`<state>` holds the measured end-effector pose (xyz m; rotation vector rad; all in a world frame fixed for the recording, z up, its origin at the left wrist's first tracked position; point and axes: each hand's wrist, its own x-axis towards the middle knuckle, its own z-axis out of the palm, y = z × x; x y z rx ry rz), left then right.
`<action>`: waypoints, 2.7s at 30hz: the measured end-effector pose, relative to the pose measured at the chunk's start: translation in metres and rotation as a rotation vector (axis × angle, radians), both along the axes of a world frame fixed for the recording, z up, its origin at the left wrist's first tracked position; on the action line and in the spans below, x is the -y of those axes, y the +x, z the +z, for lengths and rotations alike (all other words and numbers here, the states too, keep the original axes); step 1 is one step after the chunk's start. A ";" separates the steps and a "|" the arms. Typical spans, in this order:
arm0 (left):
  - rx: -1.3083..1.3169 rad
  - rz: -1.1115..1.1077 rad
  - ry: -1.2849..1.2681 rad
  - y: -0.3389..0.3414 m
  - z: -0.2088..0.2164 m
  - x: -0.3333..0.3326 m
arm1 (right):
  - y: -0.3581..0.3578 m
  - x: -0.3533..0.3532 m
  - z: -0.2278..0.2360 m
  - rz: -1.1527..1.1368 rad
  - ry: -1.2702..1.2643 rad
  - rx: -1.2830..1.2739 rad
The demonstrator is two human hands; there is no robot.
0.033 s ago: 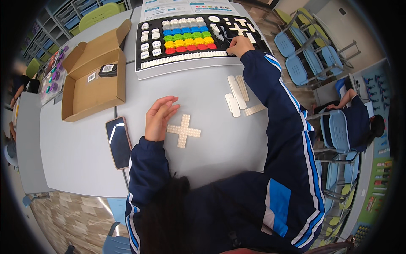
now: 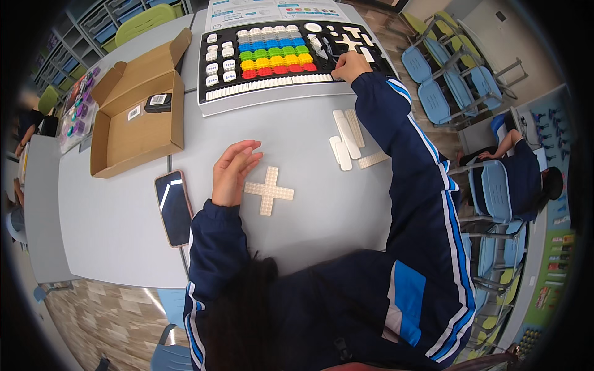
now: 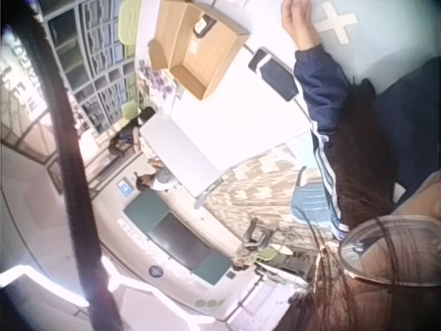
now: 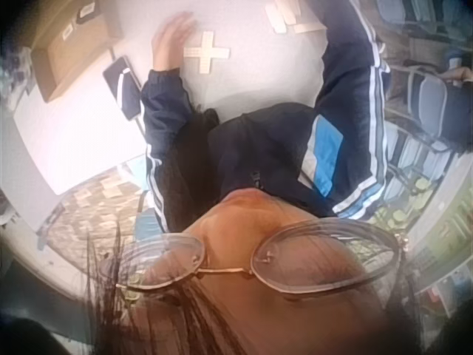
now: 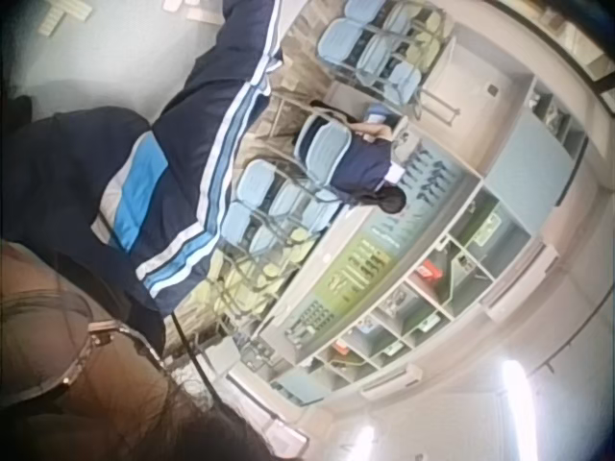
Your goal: The person assembles small white and gray interlocking blocks into a cross-shaped structure on a table. They repeatedly pick up blocks, connect them, and place them into a tray. The person closes the tray lid at the end.
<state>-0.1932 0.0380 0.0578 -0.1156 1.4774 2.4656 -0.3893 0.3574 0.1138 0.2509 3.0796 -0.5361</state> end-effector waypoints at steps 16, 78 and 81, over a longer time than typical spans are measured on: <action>0.017 0.038 -0.124 -0.003 0.000 0.000 | 0.035 -0.003 0.012 0.160 0.231 0.026; -0.149 -0.830 0.005 0.050 0.031 -0.099 | 0.236 0.057 -0.001 0.522 -1.207 -0.064; -0.050 -0.903 0.196 0.053 0.048 -0.103 | 0.239 0.048 -0.001 0.507 -1.065 -0.069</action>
